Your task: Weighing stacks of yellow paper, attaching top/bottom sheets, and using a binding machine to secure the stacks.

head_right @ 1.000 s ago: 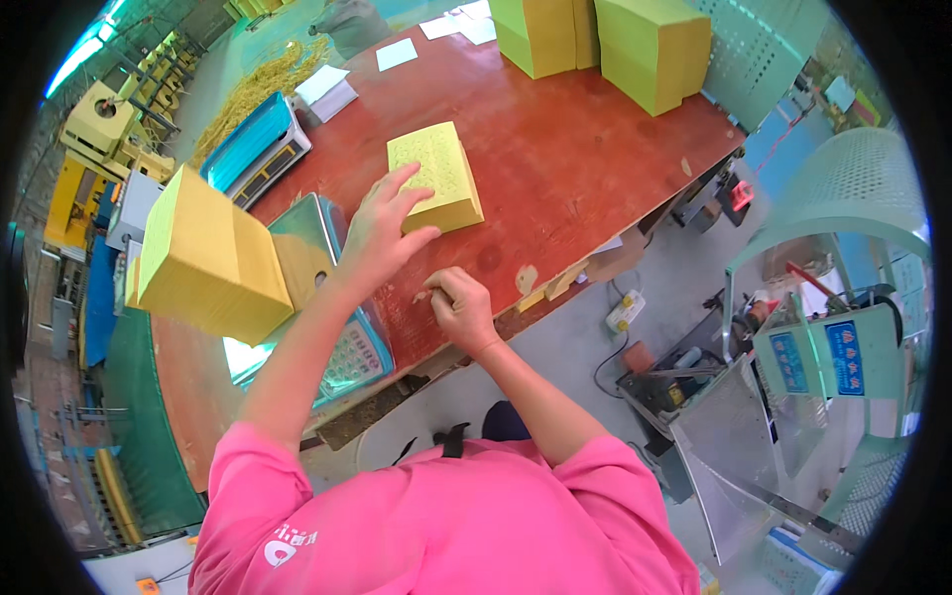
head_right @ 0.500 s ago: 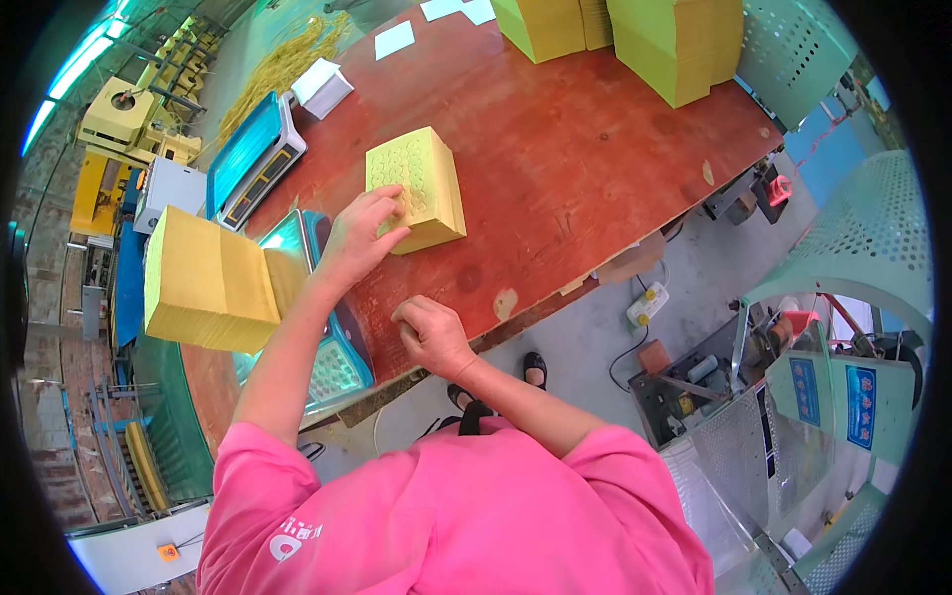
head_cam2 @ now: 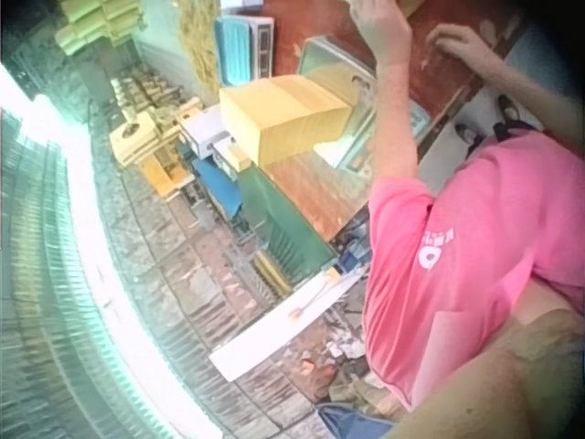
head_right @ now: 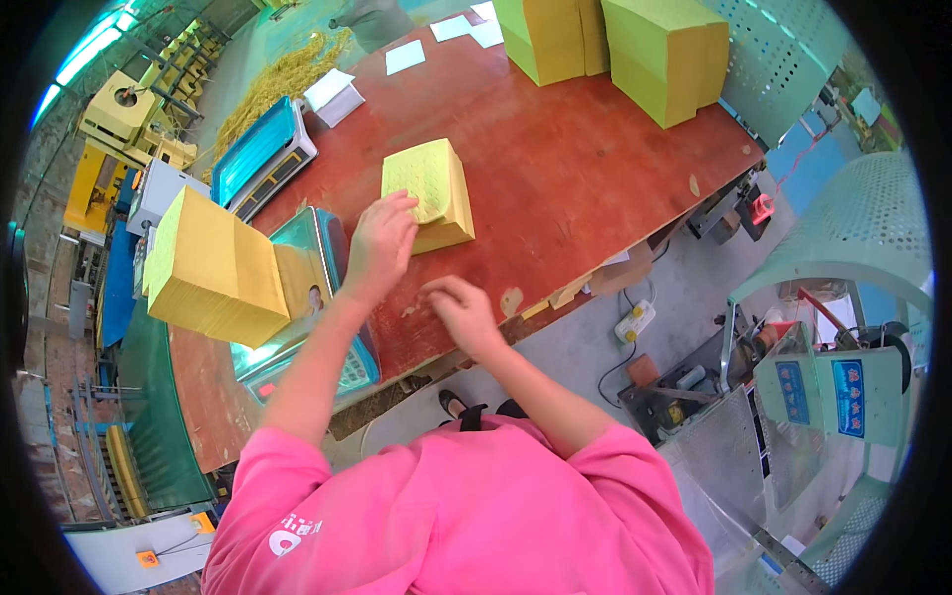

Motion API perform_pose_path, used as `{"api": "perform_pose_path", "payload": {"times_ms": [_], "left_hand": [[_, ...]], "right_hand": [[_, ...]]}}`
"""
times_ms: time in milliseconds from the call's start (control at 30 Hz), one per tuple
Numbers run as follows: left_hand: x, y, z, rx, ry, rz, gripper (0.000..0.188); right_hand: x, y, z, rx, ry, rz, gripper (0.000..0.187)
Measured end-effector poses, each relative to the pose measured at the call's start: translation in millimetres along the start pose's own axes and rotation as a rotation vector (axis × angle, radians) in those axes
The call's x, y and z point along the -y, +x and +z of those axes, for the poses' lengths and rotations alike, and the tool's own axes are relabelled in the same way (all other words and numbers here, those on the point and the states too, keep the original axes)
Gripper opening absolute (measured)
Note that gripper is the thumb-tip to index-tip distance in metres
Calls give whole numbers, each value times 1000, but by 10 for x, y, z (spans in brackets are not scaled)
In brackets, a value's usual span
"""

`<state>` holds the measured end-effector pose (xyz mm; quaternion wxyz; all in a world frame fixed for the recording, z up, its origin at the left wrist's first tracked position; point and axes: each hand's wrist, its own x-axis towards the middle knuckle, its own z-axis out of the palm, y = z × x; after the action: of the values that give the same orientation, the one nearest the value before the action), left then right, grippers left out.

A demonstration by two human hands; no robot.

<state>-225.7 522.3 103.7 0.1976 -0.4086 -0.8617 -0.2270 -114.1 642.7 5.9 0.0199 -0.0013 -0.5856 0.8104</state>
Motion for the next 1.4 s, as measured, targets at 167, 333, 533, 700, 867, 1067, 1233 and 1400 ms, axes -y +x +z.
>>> {"api": "perform_pose_path", "payload": {"times_ms": [167, 333, 533, 700, 867, 1067, 1233, 1400], "left_hand": [[-481, -487, -129, 48, 94, 127, 6], [-653, -862, -260, -156, -105, -265, 43], [-404, -1023, -943, -126, -1642, -982, 32], [-310, -1002, -2247, -440, -1106, -888, 18], [476, -883, -3225, -414, -900, -775, 24], [1339, -1004, -3572, -320, -702, -854, 29], [1498, -1148, -3503, -266, -697, -916, 31], [1554, -1211, -3448, -219, -740, -924, 31]], "right_hand": [[550, 48, -384, -77, 482, 331, 34], [591, -57, -105, -115, -154, 118, 30], [1370, -425, 548, 17, -79, 127, 34], [1914, -41, 1326, 239, -554, -169, 16], [2242, 817, 2314, 315, -279, -338, 28], [2070, 1358, 2929, 442, -167, -179, 49], [1970, 1341, 3037, 425, -211, -133, 51], [1934, 1285, 3044, 386, -230, -162, 54]]}}
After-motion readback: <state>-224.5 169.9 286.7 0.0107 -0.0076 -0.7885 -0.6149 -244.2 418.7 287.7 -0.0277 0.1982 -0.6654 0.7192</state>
